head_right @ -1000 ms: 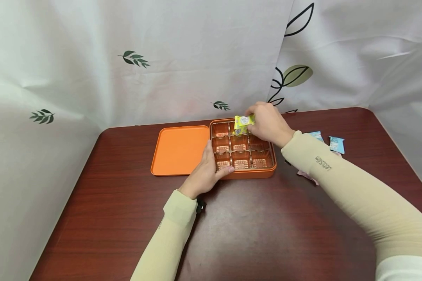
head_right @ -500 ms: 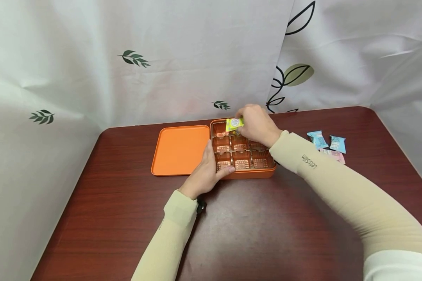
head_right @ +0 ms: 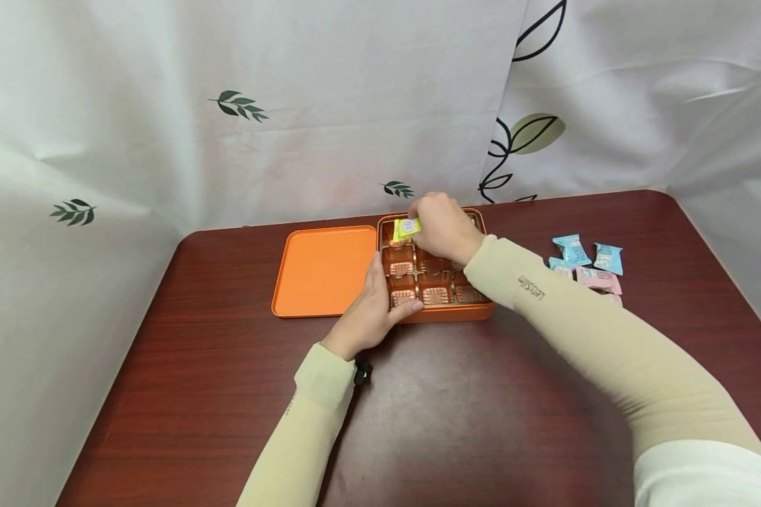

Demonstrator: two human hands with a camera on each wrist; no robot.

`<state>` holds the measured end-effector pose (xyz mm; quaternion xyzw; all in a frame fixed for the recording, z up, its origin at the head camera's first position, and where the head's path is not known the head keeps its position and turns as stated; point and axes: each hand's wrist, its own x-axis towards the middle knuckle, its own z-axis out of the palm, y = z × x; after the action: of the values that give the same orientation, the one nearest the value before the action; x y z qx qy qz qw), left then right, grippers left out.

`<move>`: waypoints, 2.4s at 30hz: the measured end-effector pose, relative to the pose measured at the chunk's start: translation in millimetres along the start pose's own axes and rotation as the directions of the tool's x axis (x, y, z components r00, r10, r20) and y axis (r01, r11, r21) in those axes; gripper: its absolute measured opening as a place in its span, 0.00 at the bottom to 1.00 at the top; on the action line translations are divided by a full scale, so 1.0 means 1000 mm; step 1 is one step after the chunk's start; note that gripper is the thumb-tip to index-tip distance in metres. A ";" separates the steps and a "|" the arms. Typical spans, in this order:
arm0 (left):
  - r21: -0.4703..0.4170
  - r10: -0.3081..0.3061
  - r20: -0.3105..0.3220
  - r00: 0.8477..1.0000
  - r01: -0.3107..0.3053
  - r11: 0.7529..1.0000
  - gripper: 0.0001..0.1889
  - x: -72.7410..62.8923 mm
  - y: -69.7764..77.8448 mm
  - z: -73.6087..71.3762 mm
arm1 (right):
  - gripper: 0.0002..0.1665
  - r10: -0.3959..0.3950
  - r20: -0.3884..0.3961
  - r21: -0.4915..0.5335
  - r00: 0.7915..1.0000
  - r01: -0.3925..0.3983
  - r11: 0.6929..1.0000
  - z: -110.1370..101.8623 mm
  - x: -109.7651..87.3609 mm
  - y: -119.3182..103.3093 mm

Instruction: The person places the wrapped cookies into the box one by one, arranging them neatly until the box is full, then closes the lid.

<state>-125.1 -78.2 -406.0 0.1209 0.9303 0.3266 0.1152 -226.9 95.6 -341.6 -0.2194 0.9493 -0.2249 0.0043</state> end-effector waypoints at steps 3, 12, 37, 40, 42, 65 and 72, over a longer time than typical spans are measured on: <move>0.008 0.003 -0.003 1.000 -0.003 1.000 0.60 0.000 0.000 0.000 | 0.20 0.001 0.008 -0.001 1.000 -0.001 1.000 0.003 0.002 -0.002; 0.008 0.014 -0.006 1.000 -0.014 1.000 0.60 -0.001 0.000 -0.001 | 0.21 -0.001 0.051 -0.014 0.999 0.001 1.000 0.012 0.012 -0.010; 0.002 0.033 -0.008 0.999 -0.033 0.999 0.59 0.001 -0.003 0.000 | 0.14 0.034 0.094 -0.024 0.995 -0.032 0.999 0.029 0.028 -0.019; 0.003 0.031 -0.007 0.999 -0.031 1.000 0.60 0.002 -0.002 0.000 | 0.13 0.041 0.105 -0.023 0.994 -0.038 0.999 0.029 0.029 -0.018; -0.001 0.028 -0.006 1.000 -0.028 1.000 0.60 0.001 -0.002 0.000 | 0.13 0.044 0.113 -0.022 0.993 -0.042 0.999 0.030 0.030 -0.018; 0.001 0.017 -0.006 1.000 -0.017 1.000 0.60 0.001 -0.002 0.002 | 0.16 0.030 0.090 0.017 0.995 -0.032 0.999 0.022 0.019 -0.015; 0.003 0.012 -0.007 1.000 -0.012 1.000 0.60 0.001 -0.002 0.001 | 0.16 0.001 0.057 0.020 0.998 -0.002 1.000 0.016 0.009 -0.012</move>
<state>-125.9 -78.7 -408.3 0.1254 0.9305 0.3262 0.1098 -228.1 75.2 -349.6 -0.2250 0.9467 -0.2279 0.0337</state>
